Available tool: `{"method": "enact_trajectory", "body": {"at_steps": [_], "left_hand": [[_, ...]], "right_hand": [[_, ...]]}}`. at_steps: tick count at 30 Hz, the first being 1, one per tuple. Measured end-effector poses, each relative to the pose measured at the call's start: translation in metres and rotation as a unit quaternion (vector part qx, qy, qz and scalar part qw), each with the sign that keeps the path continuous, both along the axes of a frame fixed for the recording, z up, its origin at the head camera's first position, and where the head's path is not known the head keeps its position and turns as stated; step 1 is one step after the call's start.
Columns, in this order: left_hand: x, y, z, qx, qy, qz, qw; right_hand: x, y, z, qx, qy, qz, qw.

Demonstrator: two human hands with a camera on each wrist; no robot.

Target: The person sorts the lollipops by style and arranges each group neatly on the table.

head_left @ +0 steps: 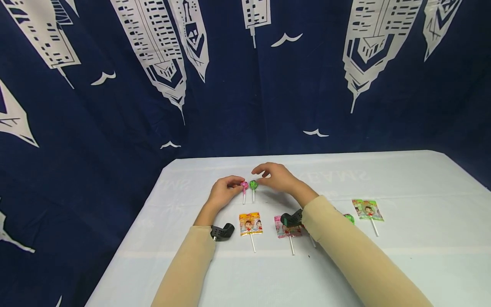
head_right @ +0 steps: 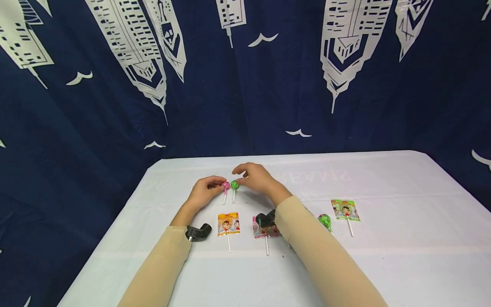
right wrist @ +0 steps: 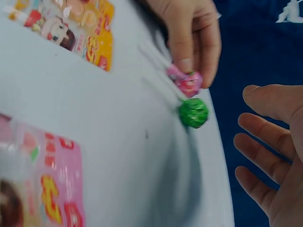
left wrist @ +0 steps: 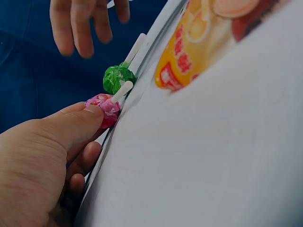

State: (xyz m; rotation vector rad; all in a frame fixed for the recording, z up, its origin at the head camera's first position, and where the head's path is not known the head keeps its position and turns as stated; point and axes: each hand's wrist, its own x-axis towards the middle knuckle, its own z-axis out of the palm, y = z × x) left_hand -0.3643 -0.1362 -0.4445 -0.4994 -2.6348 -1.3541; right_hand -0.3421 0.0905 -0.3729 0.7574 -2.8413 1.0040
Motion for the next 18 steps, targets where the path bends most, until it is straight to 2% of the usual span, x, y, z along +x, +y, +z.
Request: {"method": "enact_trajectory", "body": {"at_steps": [4, 9, 15, 18], "left_hand": [[0.0, 0.0, 0.0, -0.001, 0.004, -0.001, 1.0], [0.002, -0.001, 0.001, -0.007, 0.001, 0.007, 0.9999], [0.001, -0.002, 0.0, -0.012, 0.001, 0.009, 0.9999], [0.001, 0.0, 0.0, -0.015, 0.002, 0.01, 0.9998]], "right_hand": [[0.012, 0.013, 0.009, -0.024, 0.009, 0.0, 1.0], [0.031, 0.031, 0.019, -0.059, 0.021, -0.019, 0.998], [0.059, 0.058, 0.021, -0.051, 0.06, -0.035, 0.996], [0.071, 0.07, 0.018, -0.042, 0.062, -0.033, 0.997]]}}
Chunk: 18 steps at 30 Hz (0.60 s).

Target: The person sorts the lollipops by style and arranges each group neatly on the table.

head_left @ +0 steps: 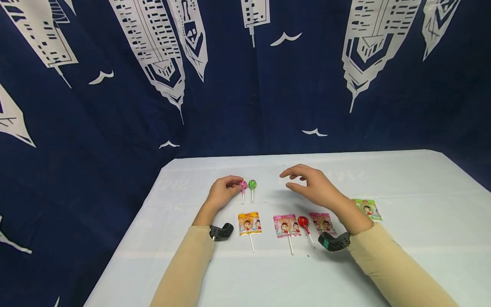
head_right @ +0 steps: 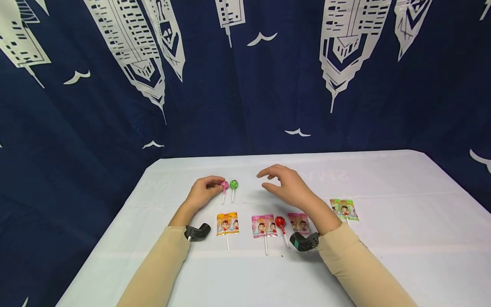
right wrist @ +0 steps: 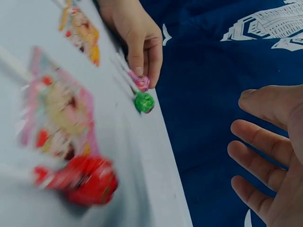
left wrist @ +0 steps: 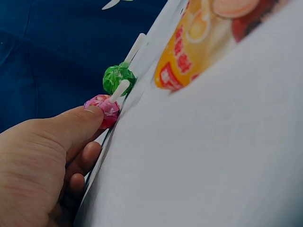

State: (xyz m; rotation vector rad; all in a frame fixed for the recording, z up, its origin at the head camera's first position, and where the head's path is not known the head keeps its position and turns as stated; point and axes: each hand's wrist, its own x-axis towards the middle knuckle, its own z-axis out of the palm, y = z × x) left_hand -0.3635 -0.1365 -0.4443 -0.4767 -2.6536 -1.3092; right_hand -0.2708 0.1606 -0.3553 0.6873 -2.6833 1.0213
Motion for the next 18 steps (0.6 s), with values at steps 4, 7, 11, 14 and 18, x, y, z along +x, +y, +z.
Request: {"method": "enact_trajectory", "body": {"at_steps": [4, 7, 11, 14, 18], "left_hand": [[0.0, 0.0, 0.0, -0.002, 0.001, 0.003, 1.0], [0.0, 0.0, 0.001, -0.004, -0.001, 0.002, 1.0], [0.001, 0.001, 0.001, -0.008, -0.006, 0.005, 0.9999], [0.001, 0.0, 0.001, -0.014, -0.009, 0.012, 0.9998], [0.002, 0.001, 0.002, -0.023, -0.011, 0.015, 0.9996]], "right_hand": [[0.014, 0.013, -0.007, 0.017, 0.001, 0.006, 1.0], [0.024, 0.022, -0.012, 0.031, -0.007, 0.007, 0.999], [0.035, 0.03, -0.019, 0.041, -0.027, 0.014, 0.999], [0.039, 0.034, -0.025, 0.051, -0.039, 0.018, 0.998], [0.041, 0.04, -0.031, 0.064, -0.057, 0.02, 0.996]]}}
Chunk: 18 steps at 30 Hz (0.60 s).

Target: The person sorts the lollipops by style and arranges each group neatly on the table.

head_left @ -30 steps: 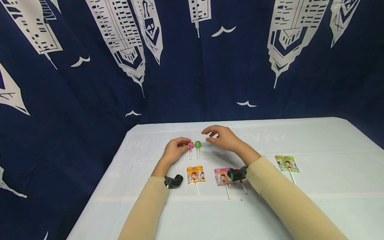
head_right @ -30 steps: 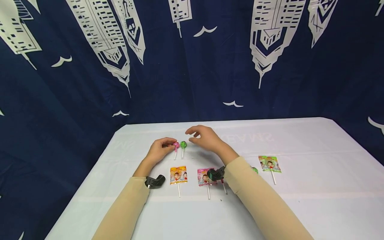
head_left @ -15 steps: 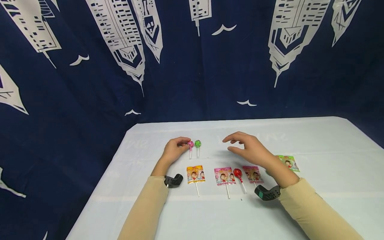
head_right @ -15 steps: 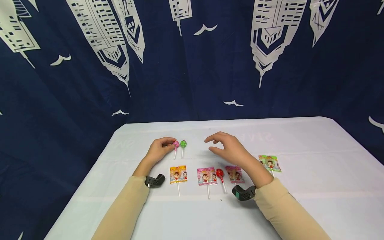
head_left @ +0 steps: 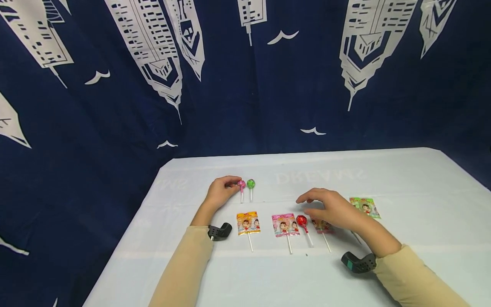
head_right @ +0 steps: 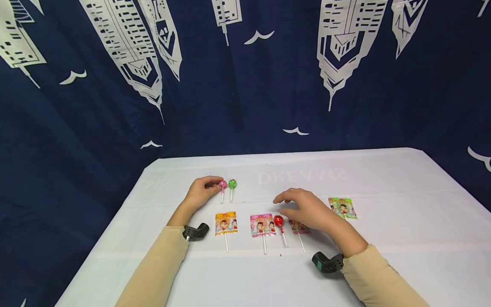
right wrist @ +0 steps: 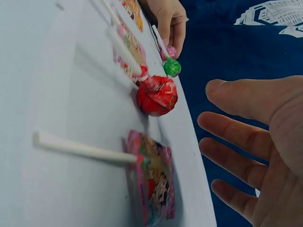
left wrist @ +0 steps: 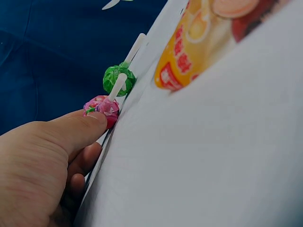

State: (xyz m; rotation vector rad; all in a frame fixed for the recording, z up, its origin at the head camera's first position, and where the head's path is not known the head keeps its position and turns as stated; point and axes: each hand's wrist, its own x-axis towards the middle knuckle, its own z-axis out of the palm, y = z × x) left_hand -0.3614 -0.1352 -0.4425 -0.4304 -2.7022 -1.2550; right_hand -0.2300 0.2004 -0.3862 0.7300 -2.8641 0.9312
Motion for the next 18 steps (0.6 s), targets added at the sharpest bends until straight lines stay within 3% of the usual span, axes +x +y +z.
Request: {"method": "enact_trajectory", "body": {"at_steps": [6, 18], "left_hand": [[-0.001, 0.002, -0.001, -0.001, 0.005, -0.004, 1.0], [-0.001, 0.002, -0.001, -0.001, 0.018, -0.001, 0.9998]], "right_hand": [[0.0, 0.004, -0.006, 0.008, -0.035, 0.007, 0.999], [-0.004, 0.006, -0.014, 0.006, -0.044, 0.032, 0.998]]}}
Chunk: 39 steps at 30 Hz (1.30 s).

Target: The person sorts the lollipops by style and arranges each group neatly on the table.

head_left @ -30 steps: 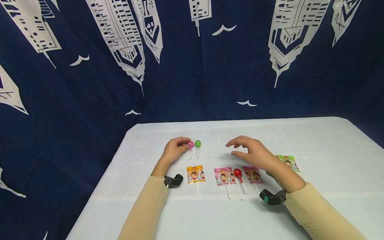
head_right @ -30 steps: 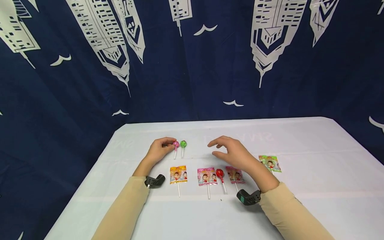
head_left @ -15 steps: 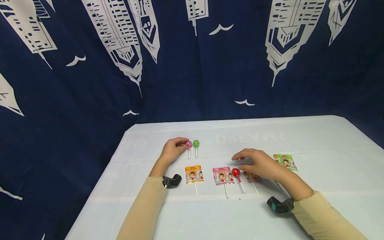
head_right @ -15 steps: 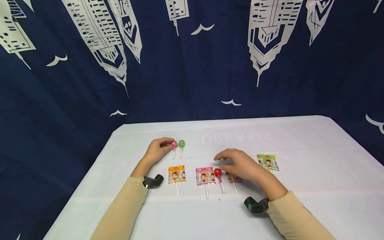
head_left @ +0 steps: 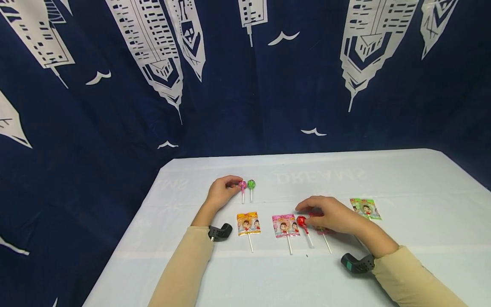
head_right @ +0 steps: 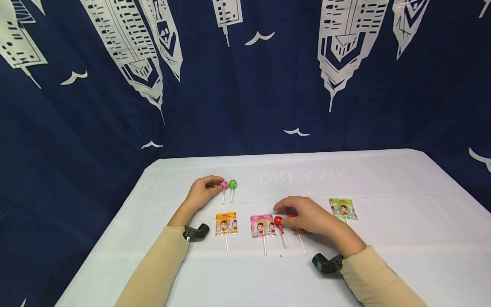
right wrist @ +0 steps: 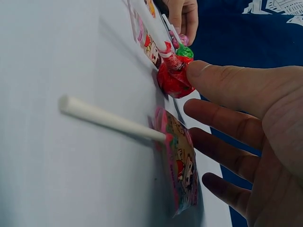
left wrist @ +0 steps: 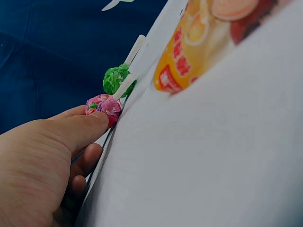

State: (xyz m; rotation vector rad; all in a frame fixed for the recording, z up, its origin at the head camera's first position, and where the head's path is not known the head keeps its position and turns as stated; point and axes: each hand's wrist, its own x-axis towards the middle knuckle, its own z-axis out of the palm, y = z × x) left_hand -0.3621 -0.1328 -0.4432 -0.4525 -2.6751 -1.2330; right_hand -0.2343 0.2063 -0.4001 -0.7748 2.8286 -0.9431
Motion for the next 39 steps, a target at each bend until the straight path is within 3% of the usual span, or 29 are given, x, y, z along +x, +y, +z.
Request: {"method": "enact_trajectory", "body": {"at_steps": [22, 39], "left_hand": [[0.003, 0.0008, 0.0022, 0.002, -0.008, 0.0, 1.0], [0.0015, 0.0003, 0.0011, 0.001, -0.001, -0.003, 1.0]], "right_hand": [[0.0006, 0.0016, -0.0028, 0.007, 0.022, 0.027, 0.999], [-0.0022, 0.0027, -0.0063, -0.023, -0.008, 0.029, 0.999]]}}
